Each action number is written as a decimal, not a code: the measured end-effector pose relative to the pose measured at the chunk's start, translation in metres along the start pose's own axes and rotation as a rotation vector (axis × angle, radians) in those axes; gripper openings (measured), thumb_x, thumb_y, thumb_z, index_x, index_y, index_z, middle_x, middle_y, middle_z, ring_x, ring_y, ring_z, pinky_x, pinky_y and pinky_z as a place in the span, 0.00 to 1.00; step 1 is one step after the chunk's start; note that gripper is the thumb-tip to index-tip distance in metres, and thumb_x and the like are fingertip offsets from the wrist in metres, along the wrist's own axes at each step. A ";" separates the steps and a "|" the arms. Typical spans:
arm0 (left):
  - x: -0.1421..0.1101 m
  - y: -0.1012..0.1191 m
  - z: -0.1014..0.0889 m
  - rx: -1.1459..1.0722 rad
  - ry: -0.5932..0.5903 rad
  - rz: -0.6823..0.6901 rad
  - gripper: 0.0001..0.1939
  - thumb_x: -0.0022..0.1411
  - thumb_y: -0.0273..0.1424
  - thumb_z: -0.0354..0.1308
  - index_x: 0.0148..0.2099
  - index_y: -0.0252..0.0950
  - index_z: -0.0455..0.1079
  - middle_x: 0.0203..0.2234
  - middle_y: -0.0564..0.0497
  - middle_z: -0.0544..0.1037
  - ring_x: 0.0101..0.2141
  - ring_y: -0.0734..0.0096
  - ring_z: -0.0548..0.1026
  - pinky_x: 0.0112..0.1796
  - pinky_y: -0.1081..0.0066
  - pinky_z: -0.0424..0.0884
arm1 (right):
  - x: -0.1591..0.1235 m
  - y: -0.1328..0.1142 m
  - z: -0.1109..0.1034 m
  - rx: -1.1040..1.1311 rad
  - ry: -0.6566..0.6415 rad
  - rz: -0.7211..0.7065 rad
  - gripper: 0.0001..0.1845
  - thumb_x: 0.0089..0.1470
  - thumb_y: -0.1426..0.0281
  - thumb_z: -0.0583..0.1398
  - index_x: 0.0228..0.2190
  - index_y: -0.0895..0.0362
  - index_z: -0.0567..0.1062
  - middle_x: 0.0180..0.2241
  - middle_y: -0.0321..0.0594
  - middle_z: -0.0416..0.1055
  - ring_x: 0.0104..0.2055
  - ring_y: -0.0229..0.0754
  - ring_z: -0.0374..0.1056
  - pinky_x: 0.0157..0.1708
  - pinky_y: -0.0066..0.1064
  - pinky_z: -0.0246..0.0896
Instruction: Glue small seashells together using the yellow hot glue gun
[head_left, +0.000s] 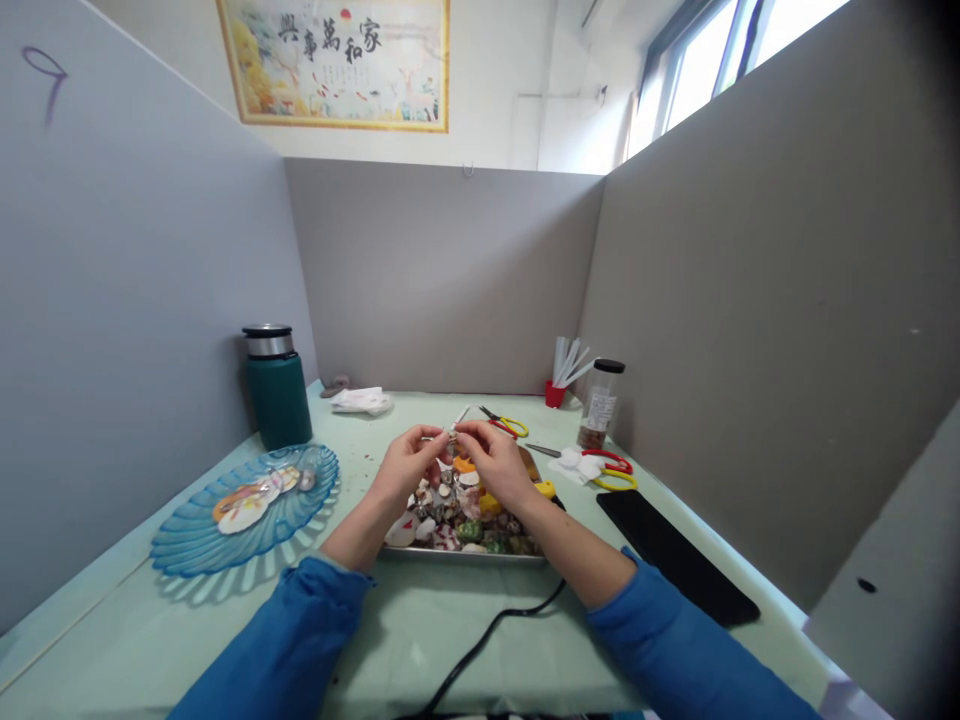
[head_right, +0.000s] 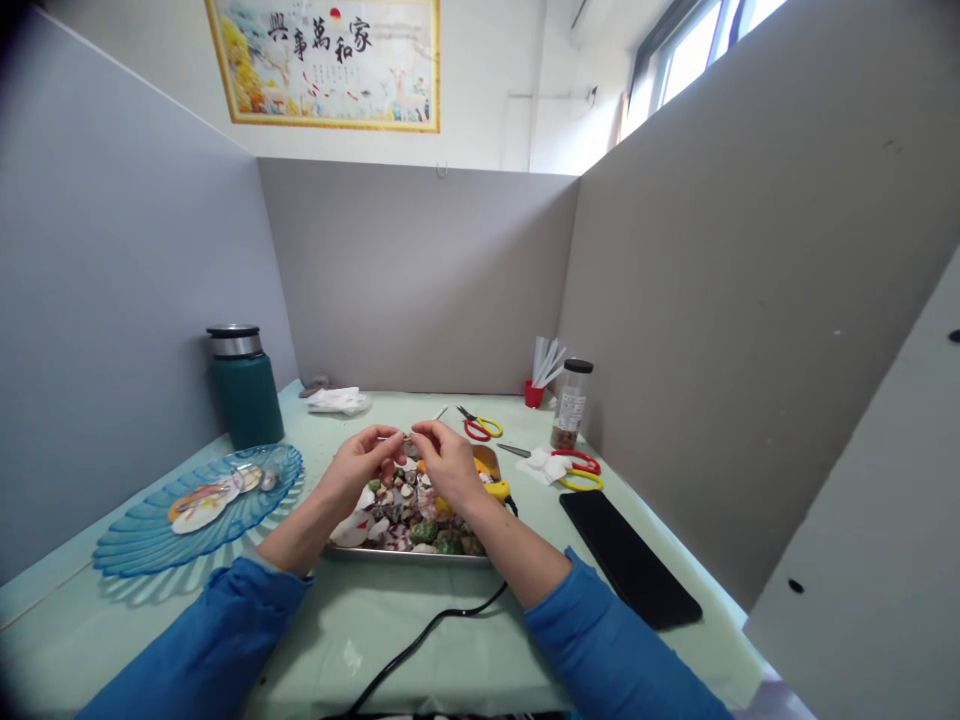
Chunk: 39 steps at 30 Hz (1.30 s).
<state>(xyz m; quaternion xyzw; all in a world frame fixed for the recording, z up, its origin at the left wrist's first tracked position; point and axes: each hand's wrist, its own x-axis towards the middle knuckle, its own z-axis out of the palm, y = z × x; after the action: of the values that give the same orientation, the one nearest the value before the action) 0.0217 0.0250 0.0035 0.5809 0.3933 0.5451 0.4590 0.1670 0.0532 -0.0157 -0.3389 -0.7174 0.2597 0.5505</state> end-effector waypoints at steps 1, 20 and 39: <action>0.000 0.000 0.000 -0.004 -0.007 0.000 0.17 0.53 0.41 0.58 0.37 0.31 0.65 0.21 0.54 0.71 0.13 0.81 0.64 0.15 0.78 0.60 | 0.000 0.000 0.000 0.016 -0.005 0.007 0.12 0.55 0.64 0.54 0.38 0.56 0.72 0.33 0.37 0.72 0.32 0.38 0.67 0.32 0.28 0.62; -0.003 0.005 0.002 0.053 -0.007 -0.027 0.17 0.50 0.41 0.60 0.34 0.32 0.65 0.20 0.55 0.70 0.15 0.79 0.66 0.16 0.77 0.62 | -0.002 -0.003 -0.001 -0.029 -0.053 -0.012 0.12 0.56 0.65 0.52 0.37 0.56 0.72 0.33 0.38 0.72 0.35 0.39 0.68 0.34 0.29 0.63; -0.004 0.007 0.002 -0.039 -0.042 0.007 0.15 0.50 0.39 0.61 0.34 0.33 0.65 0.18 0.56 0.70 0.15 0.79 0.67 0.17 0.78 0.61 | -0.004 -0.011 -0.001 0.033 -0.042 -0.019 0.11 0.56 0.63 0.53 0.34 0.57 0.70 0.32 0.37 0.71 0.32 0.38 0.67 0.33 0.28 0.62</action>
<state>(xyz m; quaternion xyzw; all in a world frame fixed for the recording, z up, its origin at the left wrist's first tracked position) 0.0229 0.0193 0.0093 0.5845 0.3708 0.5419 0.4767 0.1664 0.0434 -0.0093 -0.3173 -0.7278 0.2732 0.5431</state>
